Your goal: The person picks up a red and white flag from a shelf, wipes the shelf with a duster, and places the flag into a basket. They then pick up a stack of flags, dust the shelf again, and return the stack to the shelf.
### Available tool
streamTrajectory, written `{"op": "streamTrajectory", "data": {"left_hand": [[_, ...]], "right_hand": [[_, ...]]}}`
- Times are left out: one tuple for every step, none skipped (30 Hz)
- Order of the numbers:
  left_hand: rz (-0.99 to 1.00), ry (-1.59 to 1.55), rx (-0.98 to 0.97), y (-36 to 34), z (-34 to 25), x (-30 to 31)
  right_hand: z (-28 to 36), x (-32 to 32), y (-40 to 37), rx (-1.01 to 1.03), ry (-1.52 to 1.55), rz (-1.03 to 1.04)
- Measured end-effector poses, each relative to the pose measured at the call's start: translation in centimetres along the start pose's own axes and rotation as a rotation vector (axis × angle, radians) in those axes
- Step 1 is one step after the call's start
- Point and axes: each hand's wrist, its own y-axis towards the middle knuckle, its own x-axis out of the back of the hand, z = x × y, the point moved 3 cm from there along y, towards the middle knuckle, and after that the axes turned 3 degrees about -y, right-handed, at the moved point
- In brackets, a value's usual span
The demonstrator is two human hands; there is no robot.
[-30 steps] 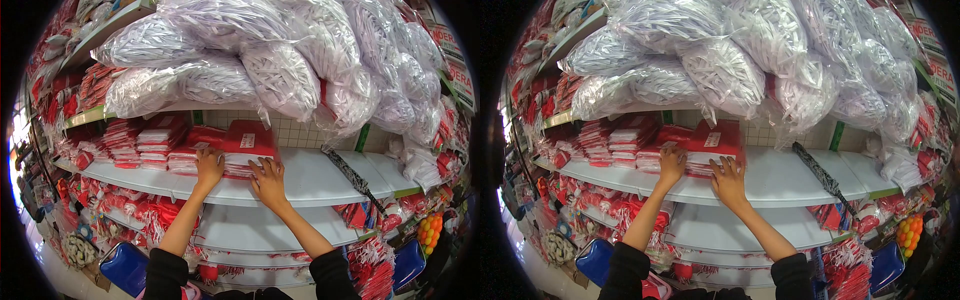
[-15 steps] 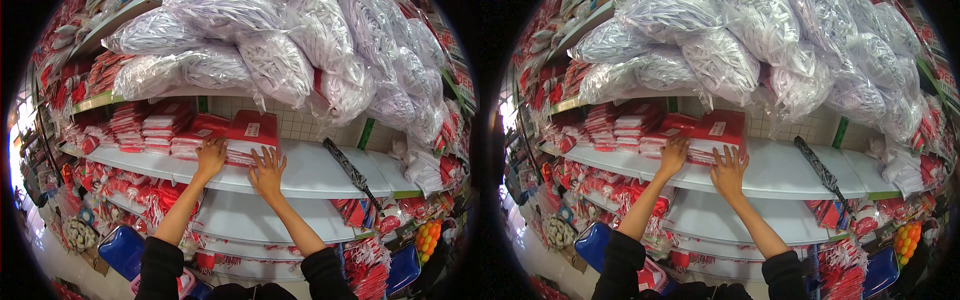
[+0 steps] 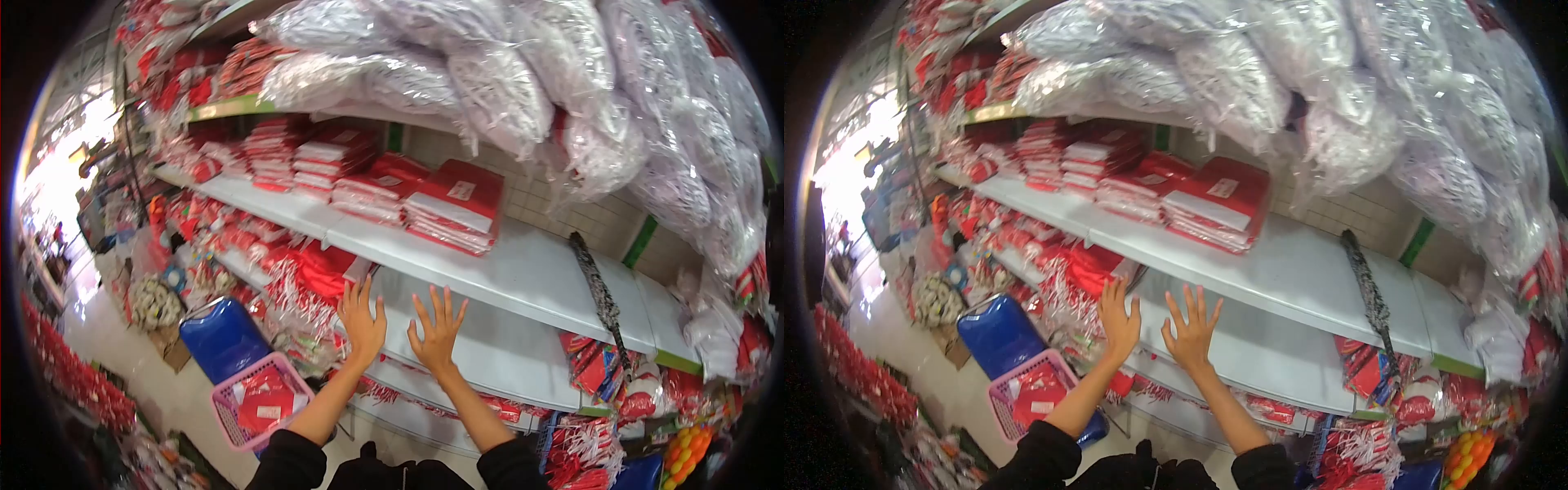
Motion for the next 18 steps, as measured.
{"op": "streamTrajectory", "data": {"left_hand": [[0.016,0.041,0.071,-2.6,2.4,-0.1],[0.033,0.083,0.145,-5.7,5.0,0.0],[0.032,0.116,0.216,-9.2,7.5,0.4],[0.026,0.151,0.286,-13.0,10.1,1.1],[0.128,0.145,0.458,-16.8,13.0,2.3],[0.221,0.136,0.628,-21.3,16.1,3.8],[0.139,0.246,0.698,-27.1,19.6,5.1],[0.262,0.306,0.808,-31.7,22.3,7.5],[0.378,0.315,1.031,-37.2,24.5,10.2],[0.497,0.373,1.025,-45.2,29.1,12.5],[1.022,0.561,0.980,-53.4,34.1,14.5],[1.134,0.527,1.087,-58.3,34.1,18.8],[1.061,0.452,1.295,-61.3,32.7,23.2],[0.914,0.328,1.530,-63.7,30.9,27.1],[0.706,0.168,1.756,-65.4,29.0,30.6],[0.497,0.014,1.900,-66.6,27.2,33.2],[0.318,-0.124,1.990,-67.8,25.6,35.0],[0.155,-0.245,2.042,-68.9,24.2,36.4]], "right_hand": [[0.6,-0.9,-2.1,-0.017,0.044,0.040],[1.2,-1.8,-4.6,-0.040,0.089,0.109],[1.8,-2.9,-7.3,-0.061,0.135,0.180],[2.6,-4.2,-10.3,-0.078,0.183,0.249],[3.0,-6.0,-14.3,-0.105,0.186,0.362],[3.2,-7.9,-19.0,-0.127,0.191,0.472],[3.2,-9.4,-24.1,-0.107,0.174,0.605],[2.9,-10.9,-30.2,-0.201,0.187,0.831],[1.7,-11.2,-36.5,-0.161,0.139,1.113],[0.2,-10.5,-42.4,-0.182,0.126,1.469],[-2.4,-9.1,-49.5,-0.424,0.317,1.697],[-4.4,-7.1,-53.9,-0.547,0.335,1.851],[-5.6,-5.2,-55.9,-0.577,0.269,1.914],[-6.8,-3.4,-57.1,-0.601,0.197,1.938],[-7.7,-2.3,-57.5,-0.608,0.153,1.941],[-8.2,-1.7,-57.6,-0.608,0.122,1.943],[-8.3,-1.6,-57.5,-0.607,0.113,1.938],[-8.3,-1.6,-57.4,-0.599,0.108,1.932]]}}
